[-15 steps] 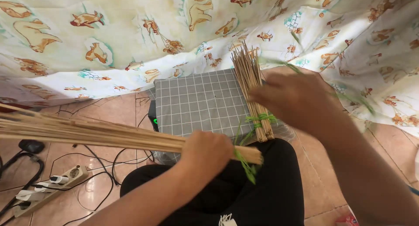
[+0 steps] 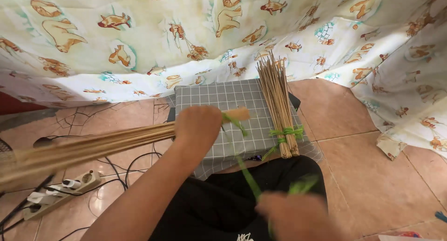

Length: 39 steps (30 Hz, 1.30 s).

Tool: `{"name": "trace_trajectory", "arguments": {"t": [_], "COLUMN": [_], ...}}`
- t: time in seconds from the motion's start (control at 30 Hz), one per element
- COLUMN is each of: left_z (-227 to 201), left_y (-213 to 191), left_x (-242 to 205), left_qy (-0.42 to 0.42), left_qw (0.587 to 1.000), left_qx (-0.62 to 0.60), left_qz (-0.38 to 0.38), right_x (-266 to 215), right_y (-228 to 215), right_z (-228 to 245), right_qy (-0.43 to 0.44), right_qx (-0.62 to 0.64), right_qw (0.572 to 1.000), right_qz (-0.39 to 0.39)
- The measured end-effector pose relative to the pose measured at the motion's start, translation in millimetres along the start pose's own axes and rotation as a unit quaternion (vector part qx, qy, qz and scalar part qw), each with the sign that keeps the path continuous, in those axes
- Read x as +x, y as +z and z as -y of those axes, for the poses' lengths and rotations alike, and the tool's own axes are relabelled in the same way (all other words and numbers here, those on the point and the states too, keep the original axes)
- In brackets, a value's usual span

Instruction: Bundling and tying thin wooden sticks together using green plastic string.

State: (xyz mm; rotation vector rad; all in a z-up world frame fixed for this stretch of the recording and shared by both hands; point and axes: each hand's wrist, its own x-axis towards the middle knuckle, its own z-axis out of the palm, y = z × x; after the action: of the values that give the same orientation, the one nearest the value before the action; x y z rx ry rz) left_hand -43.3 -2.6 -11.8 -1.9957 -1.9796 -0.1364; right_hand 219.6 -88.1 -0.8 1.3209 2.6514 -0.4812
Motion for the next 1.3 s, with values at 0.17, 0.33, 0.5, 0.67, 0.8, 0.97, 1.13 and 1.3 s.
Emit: {"name": "trace_trajectory", "arguments": {"t": [0.17, 0.33, 0.5, 0.67, 0.8, 0.97, 1.13, 1.3], "left_z": [-30.4, -55.9, -19.7, -21.7, -42.5, -57.3, -25.6, -4.8], "left_y": [7.1, -48.5, -58.9, 5.0, 8.5, -45.0, -73.5, -30.6], "left_x": [-25.9, -56.3, -34.5, -24.6, -35.7, -58.5, -36.1, -17.0], "left_qy": [0.106, 0.194, 0.087, 0.039, 0.117, 0.212, 0.106, -0.005], "left_qw": [0.993, 0.973, 0.99, 0.999, 0.992, 0.975, 0.977, 0.993], "left_qx": [0.025, -0.062, -0.072, -0.024, -0.003, -0.052, -0.169, -0.11], "left_qz": [0.04, -0.108, -0.079, 0.003, 0.035, -0.05, 0.077, 0.031], "right_x": [42.9, 152.5, 113.4, -0.7, 10.9, 110.3, 74.7, 22.9], "right_y": [-101.2, -64.9, 77.6, 25.4, -75.0, -60.5, 30.0, 108.4], "right_z": [-29.7, -74.6, -47.5, 0.3, -23.5, -62.4, -19.3, -30.1], "right_qy": [-0.149, -0.11, 0.002, -0.267, -0.192, -0.209, -0.125, -0.182], "right_qx": [-0.221, 0.199, 0.216, 0.023, -0.134, -0.043, 0.22, 0.102], "right_qw": [0.827, 0.925, 0.976, 0.942, 0.89, 0.885, 0.964, 0.967], "right_qz": [-0.494, -0.304, -0.002, -0.2, -0.391, -0.414, -0.08, -0.15]}}
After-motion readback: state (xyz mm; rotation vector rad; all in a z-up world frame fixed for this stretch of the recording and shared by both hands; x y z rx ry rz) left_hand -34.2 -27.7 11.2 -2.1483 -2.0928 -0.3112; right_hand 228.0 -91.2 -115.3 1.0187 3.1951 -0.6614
